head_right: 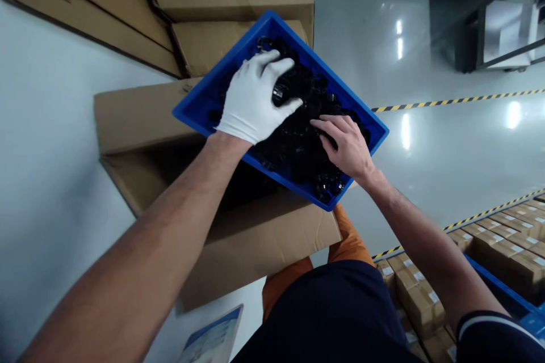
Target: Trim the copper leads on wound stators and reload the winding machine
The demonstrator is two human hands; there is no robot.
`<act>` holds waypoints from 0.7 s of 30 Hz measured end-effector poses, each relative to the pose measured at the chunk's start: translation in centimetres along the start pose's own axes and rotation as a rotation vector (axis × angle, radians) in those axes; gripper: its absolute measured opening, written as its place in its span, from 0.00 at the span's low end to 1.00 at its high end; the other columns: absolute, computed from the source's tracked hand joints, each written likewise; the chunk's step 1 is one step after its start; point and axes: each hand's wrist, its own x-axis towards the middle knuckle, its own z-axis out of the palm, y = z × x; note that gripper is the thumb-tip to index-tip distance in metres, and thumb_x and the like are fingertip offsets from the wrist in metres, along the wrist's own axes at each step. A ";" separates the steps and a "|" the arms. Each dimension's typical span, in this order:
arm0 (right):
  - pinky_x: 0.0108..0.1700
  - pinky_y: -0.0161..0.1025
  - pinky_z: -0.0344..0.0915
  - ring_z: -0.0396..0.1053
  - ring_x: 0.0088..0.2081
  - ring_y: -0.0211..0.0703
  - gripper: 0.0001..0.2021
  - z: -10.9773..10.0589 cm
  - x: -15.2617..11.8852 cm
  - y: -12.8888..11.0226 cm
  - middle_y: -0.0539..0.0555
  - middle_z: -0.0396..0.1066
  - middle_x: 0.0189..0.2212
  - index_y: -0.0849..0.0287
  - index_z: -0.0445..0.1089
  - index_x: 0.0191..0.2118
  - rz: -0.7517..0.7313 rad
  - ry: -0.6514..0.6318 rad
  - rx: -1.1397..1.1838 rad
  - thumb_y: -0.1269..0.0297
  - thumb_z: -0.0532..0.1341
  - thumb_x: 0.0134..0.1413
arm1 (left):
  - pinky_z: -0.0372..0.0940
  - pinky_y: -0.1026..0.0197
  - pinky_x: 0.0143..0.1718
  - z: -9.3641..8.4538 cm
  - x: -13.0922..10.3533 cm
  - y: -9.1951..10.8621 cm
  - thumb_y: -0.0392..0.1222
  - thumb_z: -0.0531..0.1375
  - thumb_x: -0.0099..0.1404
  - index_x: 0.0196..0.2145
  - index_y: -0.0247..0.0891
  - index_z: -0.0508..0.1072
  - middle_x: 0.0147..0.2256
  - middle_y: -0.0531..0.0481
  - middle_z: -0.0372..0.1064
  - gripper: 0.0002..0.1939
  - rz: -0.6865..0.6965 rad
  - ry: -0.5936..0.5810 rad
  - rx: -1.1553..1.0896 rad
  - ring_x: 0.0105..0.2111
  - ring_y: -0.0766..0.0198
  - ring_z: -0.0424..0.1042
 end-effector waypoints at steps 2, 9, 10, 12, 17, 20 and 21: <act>0.64 0.63 0.79 0.80 0.59 0.57 0.18 -0.1 -0.7 -0.8 0.53 0.86 0.58 0.42 0.85 0.59 -0.002 0.030 0.014 0.67 0.60 0.79 | 0.40 0.37 0.87 -0.1 1.8 1.2 0.50 0.66 0.78 0.74 0.44 0.73 0.76 0.47 0.67 0.30 0.012 -0.015 0.048 0.79 0.47 0.60; 0.55 0.56 0.85 0.84 0.49 0.50 0.13 -1.5 -4.0 -4.3 0.53 0.87 0.51 0.43 0.85 0.56 0.095 0.149 0.214 0.64 0.63 0.80 | 0.50 0.39 0.82 0.1 8.1 4.7 0.53 0.61 0.85 0.74 0.39 0.75 0.73 0.43 0.69 0.27 -0.173 -0.017 0.202 0.77 0.43 0.63; 0.52 0.54 0.86 0.84 0.46 0.49 0.12 -1.4 -4.8 -4.6 0.53 0.86 0.50 0.44 0.85 0.56 0.124 0.150 0.251 0.63 0.64 0.79 | 0.49 0.39 0.81 0.2 8.8 4.9 0.53 0.60 0.86 0.73 0.38 0.75 0.73 0.43 0.69 0.26 -0.177 -0.013 0.211 0.77 0.42 0.62; 0.44 0.51 0.85 0.82 0.39 0.47 0.11 -0.8 -6.8 -4.7 0.52 0.85 0.45 0.44 0.85 0.55 0.195 0.121 0.320 0.62 0.65 0.77 | 0.49 0.41 0.81 0.3 9.9 4.9 0.51 0.57 0.88 0.73 0.38 0.76 0.72 0.46 0.69 0.25 -0.183 0.019 0.225 0.76 0.44 0.63; 0.39 0.48 0.86 0.80 0.33 0.44 0.11 1.3 -11.5 -3.9 0.51 0.80 0.38 0.44 0.84 0.54 0.367 0.094 0.456 0.61 0.67 0.73 | 0.57 0.50 0.81 0.8 8.7 2.0 0.46 0.50 0.92 0.73 0.38 0.70 0.71 0.53 0.69 0.21 -0.242 0.122 0.250 0.75 0.58 0.65; 0.40 0.48 0.85 0.80 0.33 0.44 0.10 0.4 -12.6 -3.1 0.50 0.79 0.37 0.45 0.85 0.53 0.433 0.129 0.491 0.61 0.69 0.71 | 0.55 0.45 0.84 1.0 5.9 -1.2 0.44 0.54 0.89 0.72 0.38 0.71 0.73 0.52 0.67 0.21 -0.215 0.058 0.281 0.77 0.55 0.62; 0.40 0.48 0.85 0.80 0.33 0.44 0.10 -0.3 -12.6 -2.8 0.50 0.79 0.37 0.45 0.85 0.53 0.446 0.155 0.493 0.61 0.69 0.71 | 0.54 0.44 0.84 1.0 5.0 -2.4 0.45 0.54 0.89 0.73 0.39 0.70 0.75 0.51 0.65 0.22 -0.197 0.059 0.292 0.78 0.55 0.60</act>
